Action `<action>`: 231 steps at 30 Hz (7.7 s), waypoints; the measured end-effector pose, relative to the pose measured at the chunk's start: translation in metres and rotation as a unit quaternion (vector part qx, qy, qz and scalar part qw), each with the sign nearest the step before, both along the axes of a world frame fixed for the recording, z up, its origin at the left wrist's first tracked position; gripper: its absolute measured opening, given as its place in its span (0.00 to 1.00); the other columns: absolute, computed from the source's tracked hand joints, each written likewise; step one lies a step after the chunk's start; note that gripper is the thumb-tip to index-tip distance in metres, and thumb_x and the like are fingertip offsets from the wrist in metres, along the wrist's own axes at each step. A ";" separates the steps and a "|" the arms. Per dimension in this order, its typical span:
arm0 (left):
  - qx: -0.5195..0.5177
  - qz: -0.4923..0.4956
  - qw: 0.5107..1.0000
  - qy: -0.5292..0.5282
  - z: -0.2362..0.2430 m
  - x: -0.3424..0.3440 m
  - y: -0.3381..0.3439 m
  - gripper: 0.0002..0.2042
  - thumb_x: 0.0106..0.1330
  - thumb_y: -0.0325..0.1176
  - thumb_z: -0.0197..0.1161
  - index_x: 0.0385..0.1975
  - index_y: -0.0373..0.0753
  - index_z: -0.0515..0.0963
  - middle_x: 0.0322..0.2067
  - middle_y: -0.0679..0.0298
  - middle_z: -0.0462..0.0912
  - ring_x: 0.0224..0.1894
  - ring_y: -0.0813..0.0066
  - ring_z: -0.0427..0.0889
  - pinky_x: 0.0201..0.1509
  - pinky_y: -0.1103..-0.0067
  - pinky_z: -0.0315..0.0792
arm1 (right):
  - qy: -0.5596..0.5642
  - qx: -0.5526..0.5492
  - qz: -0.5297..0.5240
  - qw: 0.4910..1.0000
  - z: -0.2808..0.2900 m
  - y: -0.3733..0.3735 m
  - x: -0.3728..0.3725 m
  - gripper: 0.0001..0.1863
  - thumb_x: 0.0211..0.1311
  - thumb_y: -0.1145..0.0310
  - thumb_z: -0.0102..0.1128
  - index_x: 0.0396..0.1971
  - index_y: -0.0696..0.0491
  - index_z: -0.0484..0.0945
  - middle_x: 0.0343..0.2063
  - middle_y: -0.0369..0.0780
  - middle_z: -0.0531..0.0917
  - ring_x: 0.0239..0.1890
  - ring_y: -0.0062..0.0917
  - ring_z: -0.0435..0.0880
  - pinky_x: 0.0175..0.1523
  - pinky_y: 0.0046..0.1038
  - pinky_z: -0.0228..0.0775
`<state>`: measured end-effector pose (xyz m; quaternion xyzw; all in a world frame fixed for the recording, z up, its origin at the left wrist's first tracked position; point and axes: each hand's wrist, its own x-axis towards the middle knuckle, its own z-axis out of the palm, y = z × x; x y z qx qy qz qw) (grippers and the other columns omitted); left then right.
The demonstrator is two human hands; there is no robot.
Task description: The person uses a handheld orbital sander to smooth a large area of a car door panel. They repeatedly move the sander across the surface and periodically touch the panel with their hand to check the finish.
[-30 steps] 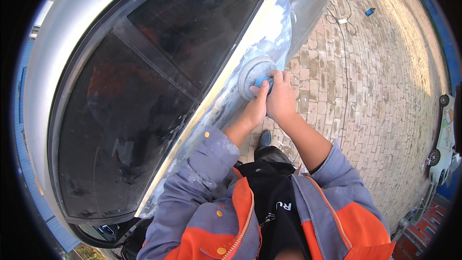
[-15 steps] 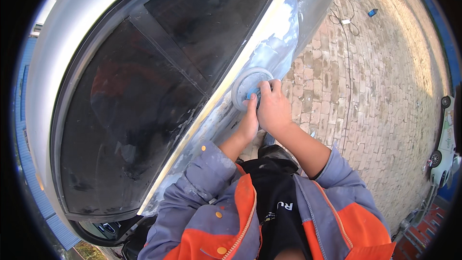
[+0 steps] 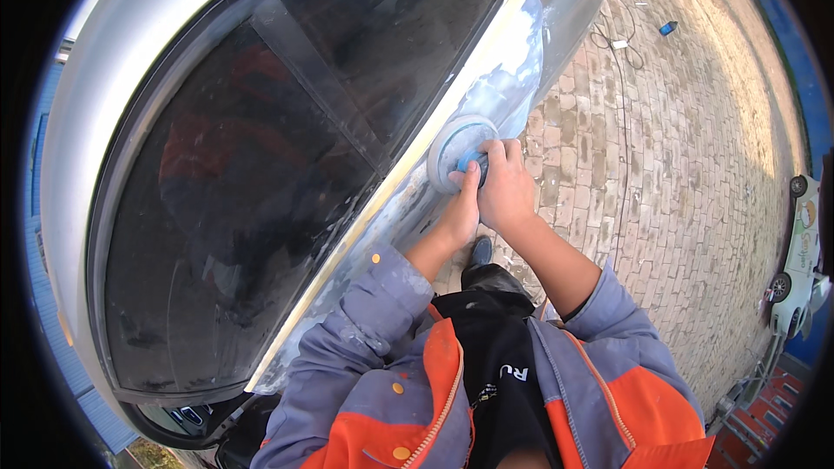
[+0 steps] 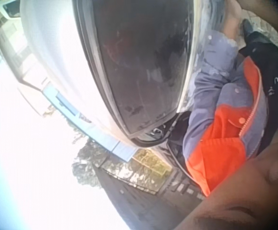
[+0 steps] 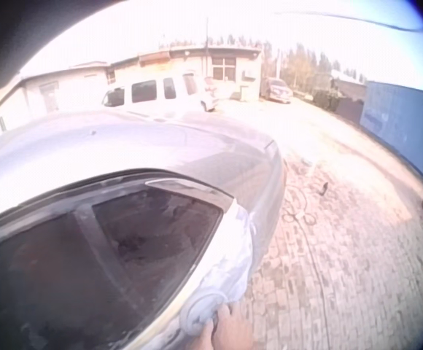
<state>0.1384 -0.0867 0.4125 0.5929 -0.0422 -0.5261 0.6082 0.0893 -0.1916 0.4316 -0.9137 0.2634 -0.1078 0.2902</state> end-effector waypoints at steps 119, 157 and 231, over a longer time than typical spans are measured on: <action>0.167 -0.244 0.436 -0.850 0.026 0.095 0.013 0.31 0.68 0.50 0.69 0.69 0.43 0.80 0.79 0.56 0.70 0.81 0.54 0.65 0.84 0.56 0.57 | -0.024 0.109 -0.180 0.977 0.019 -0.166 0.063 0.36 0.59 0.45 0.82 0.56 0.53 0.76 0.56 0.49 0.78 0.53 0.49 0.87 0.58 0.47 0.81; 0.166 -0.240 0.440 -0.849 0.026 0.095 0.012 0.30 0.68 0.49 0.70 0.69 0.44 0.81 0.78 0.55 0.71 0.81 0.52 0.66 0.84 0.55 0.59 | 0.078 0.080 -0.131 0.985 0.036 -0.173 0.052 0.39 0.62 0.47 0.80 0.62 0.56 0.73 0.58 0.51 0.76 0.54 0.51 0.89 0.58 0.47 0.83; 0.168 -0.245 0.451 -0.842 0.030 0.094 0.011 0.30 0.68 0.50 0.69 0.68 0.44 0.81 0.79 0.57 0.70 0.81 0.54 0.65 0.84 0.56 0.58 | -0.064 0.137 -0.170 0.974 0.028 -0.138 0.070 0.37 0.58 0.44 0.82 0.55 0.55 0.77 0.54 0.49 0.79 0.54 0.48 0.86 0.59 0.45 0.80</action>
